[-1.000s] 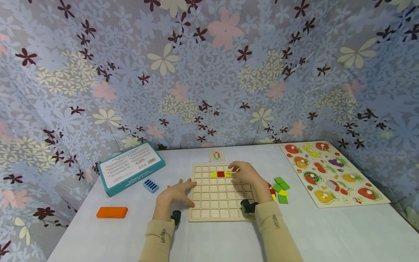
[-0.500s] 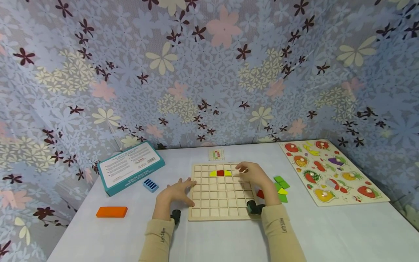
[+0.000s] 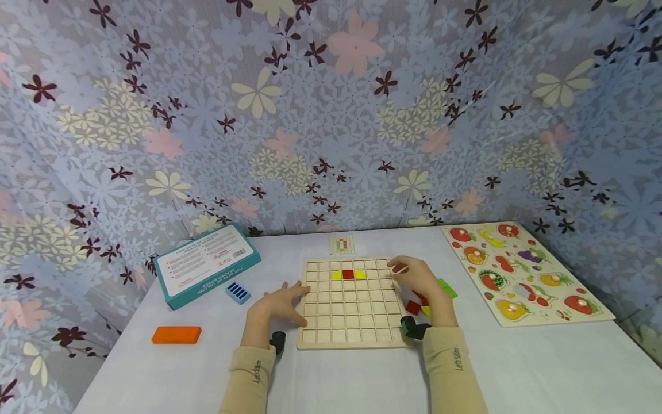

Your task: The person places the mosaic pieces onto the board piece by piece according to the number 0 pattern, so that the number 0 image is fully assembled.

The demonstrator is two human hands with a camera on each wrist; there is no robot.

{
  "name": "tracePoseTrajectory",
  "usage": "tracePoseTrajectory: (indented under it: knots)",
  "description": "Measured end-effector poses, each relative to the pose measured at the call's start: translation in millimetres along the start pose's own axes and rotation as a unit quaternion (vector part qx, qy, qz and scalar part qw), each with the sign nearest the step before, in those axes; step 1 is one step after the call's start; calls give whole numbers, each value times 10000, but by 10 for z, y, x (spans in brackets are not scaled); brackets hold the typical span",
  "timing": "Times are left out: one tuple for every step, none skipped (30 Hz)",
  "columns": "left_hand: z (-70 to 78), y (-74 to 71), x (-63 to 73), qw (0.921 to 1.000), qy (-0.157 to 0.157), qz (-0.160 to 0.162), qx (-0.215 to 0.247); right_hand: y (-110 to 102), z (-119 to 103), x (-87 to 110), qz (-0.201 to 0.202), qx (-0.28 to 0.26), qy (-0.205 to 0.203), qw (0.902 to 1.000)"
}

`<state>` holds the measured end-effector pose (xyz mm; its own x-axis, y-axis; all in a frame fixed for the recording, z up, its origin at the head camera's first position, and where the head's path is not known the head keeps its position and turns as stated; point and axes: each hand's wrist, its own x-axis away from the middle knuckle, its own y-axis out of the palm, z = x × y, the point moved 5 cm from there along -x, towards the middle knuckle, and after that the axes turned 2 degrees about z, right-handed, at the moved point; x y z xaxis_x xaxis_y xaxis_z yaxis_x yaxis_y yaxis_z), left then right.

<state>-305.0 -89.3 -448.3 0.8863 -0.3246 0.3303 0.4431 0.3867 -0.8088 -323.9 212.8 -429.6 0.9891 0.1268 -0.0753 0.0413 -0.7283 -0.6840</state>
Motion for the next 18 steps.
tracePoseTrajectory:
  knots:
    - [2,-1,2,10000,-7,7,3,-10,20,5,9,-26,45,10000]
    - [3,-3,3,10000,-10,15,11,-20,38,11,12,-50,81,10000]
    - [3,-3,4,10000,-14,18,15,-29,59,15,34,-84,155,9998]
    - [1,-3,3,10000,-17,23,21,-37,75,19,42,-101,207,9997]
    - [0,-2,2,10000,-16,26,33,-43,91,22,47,-113,249,9996]
    - [1,-2,2,10000,-16,27,45,-50,104,26,39,-104,254,9996]
    - [-1,-3,1,10000,-14,33,42,-54,120,27,41,-102,284,9995]
    - [-2,-3,0,10000,-6,35,37,-57,135,29,44,-98,320,9994]
    - [-3,-4,-1,10000,-3,39,29,-61,147,31,51,-98,347,9993]
    - [-3,-5,-1,10000,4,42,27,-63,156,34,34,-98,349,9993]
    - [-5,-4,-3,10000,0,38,25,-66,170,37,6,-103,351,9993]
    - [-7,-6,-4,10000,6,42,18,-68,182,40,-21,-113,364,9993]
    - [-10,-6,-5,10000,8,44,13,-69,194,44,-41,-152,416,9990]
    - [-11,-3,-6,10000,11,42,14,-72,204,50,-65,-185,462,9987]
    - [-12,-2,-8,10000,6,38,21,-76,214,55,-108,-200,476,9986]
    - [-14,1,-10,10000,7,35,19,-80,227,61,-143,-212,527,9983]
    - [-14,3,-10,10000,2,32,24,-86,238,67,-167,-212,574,9980]
    - [-12,1,-10,10000,11,36,24,-93,248,73,-169,-211,641,9976]
